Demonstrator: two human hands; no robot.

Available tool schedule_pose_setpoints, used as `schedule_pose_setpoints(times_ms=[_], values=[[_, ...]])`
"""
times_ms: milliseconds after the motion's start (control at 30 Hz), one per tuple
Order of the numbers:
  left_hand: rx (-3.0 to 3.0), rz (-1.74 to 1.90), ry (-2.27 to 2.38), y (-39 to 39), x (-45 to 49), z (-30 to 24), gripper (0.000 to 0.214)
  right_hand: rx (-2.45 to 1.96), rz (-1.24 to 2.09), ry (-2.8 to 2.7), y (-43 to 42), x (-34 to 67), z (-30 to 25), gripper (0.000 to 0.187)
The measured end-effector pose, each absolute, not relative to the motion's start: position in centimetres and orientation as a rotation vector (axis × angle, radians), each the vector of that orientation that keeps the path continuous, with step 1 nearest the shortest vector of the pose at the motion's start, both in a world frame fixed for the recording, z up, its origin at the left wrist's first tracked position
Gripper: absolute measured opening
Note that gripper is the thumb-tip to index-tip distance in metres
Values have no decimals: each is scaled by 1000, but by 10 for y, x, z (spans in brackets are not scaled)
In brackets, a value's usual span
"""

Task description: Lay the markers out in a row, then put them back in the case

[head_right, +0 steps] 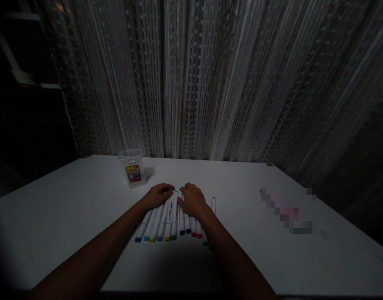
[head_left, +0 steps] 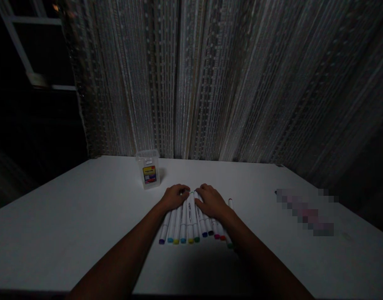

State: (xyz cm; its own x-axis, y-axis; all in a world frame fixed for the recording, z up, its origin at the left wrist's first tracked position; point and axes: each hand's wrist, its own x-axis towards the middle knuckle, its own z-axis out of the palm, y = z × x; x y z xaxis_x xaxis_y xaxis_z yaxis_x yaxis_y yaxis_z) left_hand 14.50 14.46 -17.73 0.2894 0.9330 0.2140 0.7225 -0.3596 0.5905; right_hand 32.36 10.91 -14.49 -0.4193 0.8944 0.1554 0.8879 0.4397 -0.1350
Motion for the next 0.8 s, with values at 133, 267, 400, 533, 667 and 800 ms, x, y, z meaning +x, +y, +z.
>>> schedule_pose_setpoints(times_ms=[133,267,400,533,667,800], values=[[2195,739,1519,143,146,-175,28,-1621,63,-2467,110,327,-145,37],[2203,727,1531,142,147,-173,25,-1593,88,-2475,110,328,-145,43],[2200,725,1540,141,148,-172,25,-1562,116,-2478,110,328,-147,44],[2180,740,1564,141,151,-172,26,-1444,120,-2462,109,320,-148,40],[2155,763,1567,142,153,-174,27,-1349,127,-2547,105,306,-149,42],[2134,772,1528,146,150,-177,29,-1416,144,-2570,103,305,-146,39]])
